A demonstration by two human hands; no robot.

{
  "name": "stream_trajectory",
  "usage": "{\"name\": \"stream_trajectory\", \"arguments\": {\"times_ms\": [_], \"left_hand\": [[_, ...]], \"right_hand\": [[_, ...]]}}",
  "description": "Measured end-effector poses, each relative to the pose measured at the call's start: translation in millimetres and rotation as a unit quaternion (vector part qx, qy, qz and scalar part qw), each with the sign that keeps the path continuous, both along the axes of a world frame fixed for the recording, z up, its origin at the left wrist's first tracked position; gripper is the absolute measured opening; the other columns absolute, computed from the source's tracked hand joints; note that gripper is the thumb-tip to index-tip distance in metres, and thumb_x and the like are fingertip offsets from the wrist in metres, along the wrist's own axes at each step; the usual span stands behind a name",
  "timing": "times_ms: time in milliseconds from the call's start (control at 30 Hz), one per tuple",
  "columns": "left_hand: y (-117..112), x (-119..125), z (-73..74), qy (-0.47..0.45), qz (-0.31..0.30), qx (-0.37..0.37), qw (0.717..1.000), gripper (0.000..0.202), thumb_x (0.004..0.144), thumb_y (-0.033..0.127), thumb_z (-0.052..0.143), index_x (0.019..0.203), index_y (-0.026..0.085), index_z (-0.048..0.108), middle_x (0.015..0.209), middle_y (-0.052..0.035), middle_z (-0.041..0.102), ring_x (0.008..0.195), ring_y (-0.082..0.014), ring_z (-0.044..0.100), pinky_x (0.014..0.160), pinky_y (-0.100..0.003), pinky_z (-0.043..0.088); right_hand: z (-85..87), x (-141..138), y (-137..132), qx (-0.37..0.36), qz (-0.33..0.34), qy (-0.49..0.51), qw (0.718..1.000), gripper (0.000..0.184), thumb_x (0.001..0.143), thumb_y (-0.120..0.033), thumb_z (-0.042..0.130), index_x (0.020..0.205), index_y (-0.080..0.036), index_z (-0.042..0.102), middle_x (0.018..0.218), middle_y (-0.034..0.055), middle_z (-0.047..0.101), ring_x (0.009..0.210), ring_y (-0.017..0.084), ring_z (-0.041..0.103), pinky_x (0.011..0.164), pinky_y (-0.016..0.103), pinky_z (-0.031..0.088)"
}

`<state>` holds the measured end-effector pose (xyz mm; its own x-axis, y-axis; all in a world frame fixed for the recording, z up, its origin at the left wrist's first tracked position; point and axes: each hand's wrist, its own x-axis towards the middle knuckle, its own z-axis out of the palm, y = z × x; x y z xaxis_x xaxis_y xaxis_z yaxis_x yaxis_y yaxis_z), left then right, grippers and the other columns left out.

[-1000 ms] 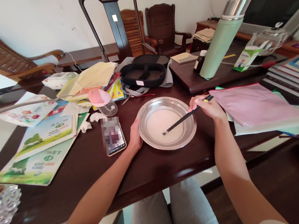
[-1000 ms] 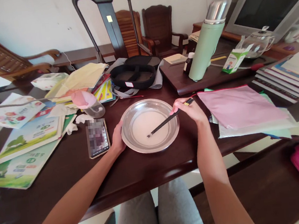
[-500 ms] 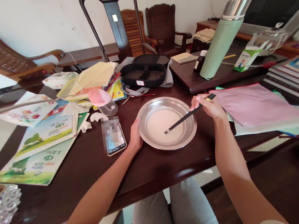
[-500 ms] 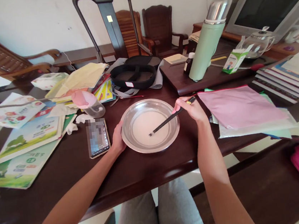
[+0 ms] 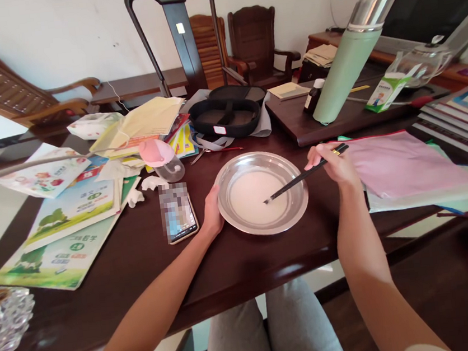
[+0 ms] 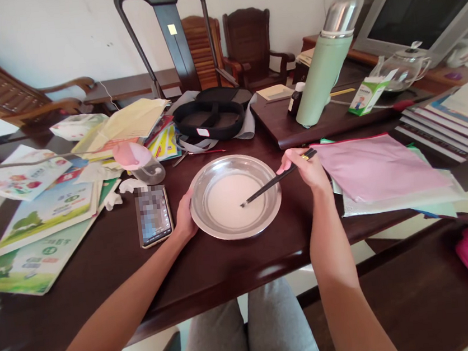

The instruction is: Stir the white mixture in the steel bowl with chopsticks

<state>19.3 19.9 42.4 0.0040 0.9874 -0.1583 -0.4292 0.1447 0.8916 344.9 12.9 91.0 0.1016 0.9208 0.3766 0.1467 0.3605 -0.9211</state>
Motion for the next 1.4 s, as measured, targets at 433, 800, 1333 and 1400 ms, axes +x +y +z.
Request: {"name": "stream_trajectory", "arguments": {"times_ms": [433,800,1333,1400], "left_hand": [[-1,0,2.8,-0.003,-0.002,-0.01,1.0,0.029,0.078,0.047,0.082,0.092,0.021,0.081,0.099,-0.0076,0.085,0.124,-0.0357,0.073,0.11,-0.045,0.057],[-2,1,3.4,-0.018,-0.006,0.003,1.0,0.033,0.073,0.049,0.083,0.091,0.021,0.081,0.103,-0.0069,0.086,0.122,-0.0356,0.074,0.11,-0.044,0.056],[0,0,0.0,-0.01,0.011,-0.003,1.0,0.029,0.074,0.047,0.083,0.088,0.022,0.081,0.084,-0.0031,0.082,0.111,-0.0326,0.077,0.102,-0.04,0.059],[1,0,-0.9,-0.008,0.01,-0.004,1.0,0.029,0.074,0.048,0.083,0.088,0.022,0.081,0.084,-0.0032,0.082,0.11,-0.0325,0.077,0.102,-0.041,0.059]], "right_hand": [[0.2,5,0,0.03,-0.024,0.018,0.999,0.053,0.089,-0.068,0.08,0.056,-0.028,0.072,0.061,0.0028,0.076,0.064,0.024,0.071,0.076,0.041,0.056],[0.2,-4,3,-0.004,-0.015,-0.022,1.0,0.049,0.086,-0.071,0.081,0.065,-0.027,0.077,0.071,0.0026,0.08,0.072,0.025,0.078,0.084,0.041,0.061],[0.4,0,2,0.015,-0.037,0.007,0.999,0.052,0.087,-0.07,0.081,0.059,-0.027,0.074,0.064,0.0025,0.077,0.066,0.024,0.074,0.078,0.041,0.057],[-0.6,4,1,0.039,-0.035,0.031,0.998,0.055,0.089,-0.069,0.079,0.055,-0.027,0.071,0.058,0.0027,0.074,0.061,0.023,0.07,0.072,0.041,0.055]]}}
